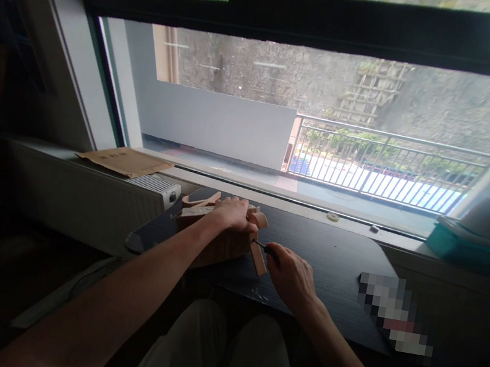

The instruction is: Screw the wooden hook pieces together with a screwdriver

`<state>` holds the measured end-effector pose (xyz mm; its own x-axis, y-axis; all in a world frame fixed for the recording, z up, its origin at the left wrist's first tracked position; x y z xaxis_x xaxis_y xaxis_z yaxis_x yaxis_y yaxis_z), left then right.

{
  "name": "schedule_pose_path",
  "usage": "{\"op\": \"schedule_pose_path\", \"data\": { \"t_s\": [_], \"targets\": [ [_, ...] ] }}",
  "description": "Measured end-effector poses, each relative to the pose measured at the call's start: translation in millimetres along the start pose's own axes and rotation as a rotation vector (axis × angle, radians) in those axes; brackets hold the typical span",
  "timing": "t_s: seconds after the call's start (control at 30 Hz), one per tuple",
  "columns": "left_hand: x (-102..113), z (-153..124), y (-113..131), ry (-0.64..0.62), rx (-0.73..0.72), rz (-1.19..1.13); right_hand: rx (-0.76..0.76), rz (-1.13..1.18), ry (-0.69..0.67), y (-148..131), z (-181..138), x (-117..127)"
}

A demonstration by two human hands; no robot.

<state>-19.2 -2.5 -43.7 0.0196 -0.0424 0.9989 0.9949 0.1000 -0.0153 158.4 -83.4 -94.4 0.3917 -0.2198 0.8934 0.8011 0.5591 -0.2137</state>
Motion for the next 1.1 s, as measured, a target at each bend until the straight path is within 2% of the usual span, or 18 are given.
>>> {"op": "schedule_pose_path", "data": {
  "t_s": [0.2, 0.3, 0.4, 0.57, 0.67, 0.8, 0.97, 1.1],
  "targets": [
    [1.3, -0.5, -0.2, -0.009, 0.001, -0.010, 0.188, -0.282, -0.018, -11.3, -3.0, 8.2],
    [-0.4, 1.4, -1.1, -0.007, 0.004, -0.007, 0.247, -0.318, -0.017, -10.6, -3.3, 5.2],
    [-2.3, 3.4, -1.5, 0.010, -0.007, -0.004, 0.211, -0.251, -0.006, -6.9, -2.8, 1.5],
    [-1.5, 2.1, -0.4, 0.014, -0.017, 0.003, 0.053, 0.020, 0.029, 2.6, 1.0, -1.7],
    [0.9, -0.5, 0.7, 0.017, -0.011, 0.003, -0.011, 0.097, 0.020, 5.9, 3.0, -3.0],
    [2.2, -2.6, 0.8, 0.000, 0.002, 0.001, -0.007, 0.009, 0.004, 1.7, 0.9, -0.5],
    [1.5, -1.6, -0.5, -0.012, -0.003, -0.005, 0.137, -0.231, -0.028, -9.7, -4.4, 5.5],
    [0.9, -0.4, -1.1, -0.007, -0.007, -0.009, 0.198, -0.267, -0.030, -12.1, -4.2, 4.5]
  ]
}}
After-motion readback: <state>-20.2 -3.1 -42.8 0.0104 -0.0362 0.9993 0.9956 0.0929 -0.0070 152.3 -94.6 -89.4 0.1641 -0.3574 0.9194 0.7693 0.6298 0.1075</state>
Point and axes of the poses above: each hand's wrist, its own z-axis towards the middle knuckle, its own x-axis out of the back of the hand, y = z × x, the point moved 3 cm from there along z, towards the middle knuckle, and after that the axes turned 9 degrees about x, right-handed, at the moved point
